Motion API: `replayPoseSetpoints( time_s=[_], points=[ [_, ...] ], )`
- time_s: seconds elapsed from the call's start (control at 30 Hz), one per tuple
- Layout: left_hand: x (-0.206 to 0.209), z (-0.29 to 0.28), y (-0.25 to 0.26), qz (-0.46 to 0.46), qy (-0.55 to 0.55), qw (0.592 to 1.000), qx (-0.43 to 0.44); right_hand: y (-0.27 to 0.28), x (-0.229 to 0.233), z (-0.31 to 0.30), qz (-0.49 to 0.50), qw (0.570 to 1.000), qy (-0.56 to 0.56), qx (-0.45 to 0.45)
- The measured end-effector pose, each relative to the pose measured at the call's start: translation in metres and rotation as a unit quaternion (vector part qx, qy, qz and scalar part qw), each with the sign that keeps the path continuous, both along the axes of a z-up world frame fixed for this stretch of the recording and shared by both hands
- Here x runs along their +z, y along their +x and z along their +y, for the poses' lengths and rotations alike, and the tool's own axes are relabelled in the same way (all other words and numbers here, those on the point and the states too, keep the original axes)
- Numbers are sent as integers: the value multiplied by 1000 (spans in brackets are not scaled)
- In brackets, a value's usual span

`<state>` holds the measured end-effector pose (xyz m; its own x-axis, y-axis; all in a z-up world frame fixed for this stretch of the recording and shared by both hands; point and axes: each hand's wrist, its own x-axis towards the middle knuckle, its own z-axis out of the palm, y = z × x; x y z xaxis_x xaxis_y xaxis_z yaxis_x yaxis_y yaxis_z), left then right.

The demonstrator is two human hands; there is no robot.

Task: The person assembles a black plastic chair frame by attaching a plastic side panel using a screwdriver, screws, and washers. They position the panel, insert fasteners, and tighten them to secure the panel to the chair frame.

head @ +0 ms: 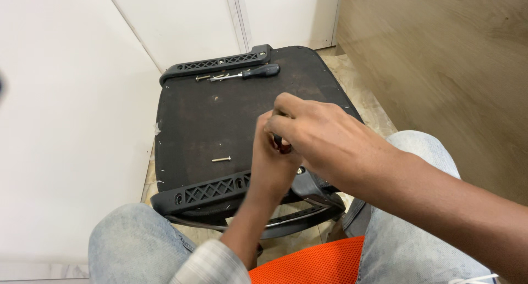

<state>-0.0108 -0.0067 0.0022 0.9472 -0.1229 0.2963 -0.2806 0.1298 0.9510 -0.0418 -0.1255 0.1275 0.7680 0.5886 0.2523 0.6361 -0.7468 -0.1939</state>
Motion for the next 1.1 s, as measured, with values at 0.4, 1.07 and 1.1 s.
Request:
replayPoseSetpoints(
  time_s=[0.4,1.07,1.1],
  points=[
    [-17,-28,3,-36,-198,979,39,3,-7,-7,-64,996,25,56],
    [-4,-51,-14,-82,35,976,200,5,-3,-7,35,992,-44,-109],
    [-6,-49,-10,-61,11,981,186,4,-2,-10,60,990,-67,-107]
  ],
)
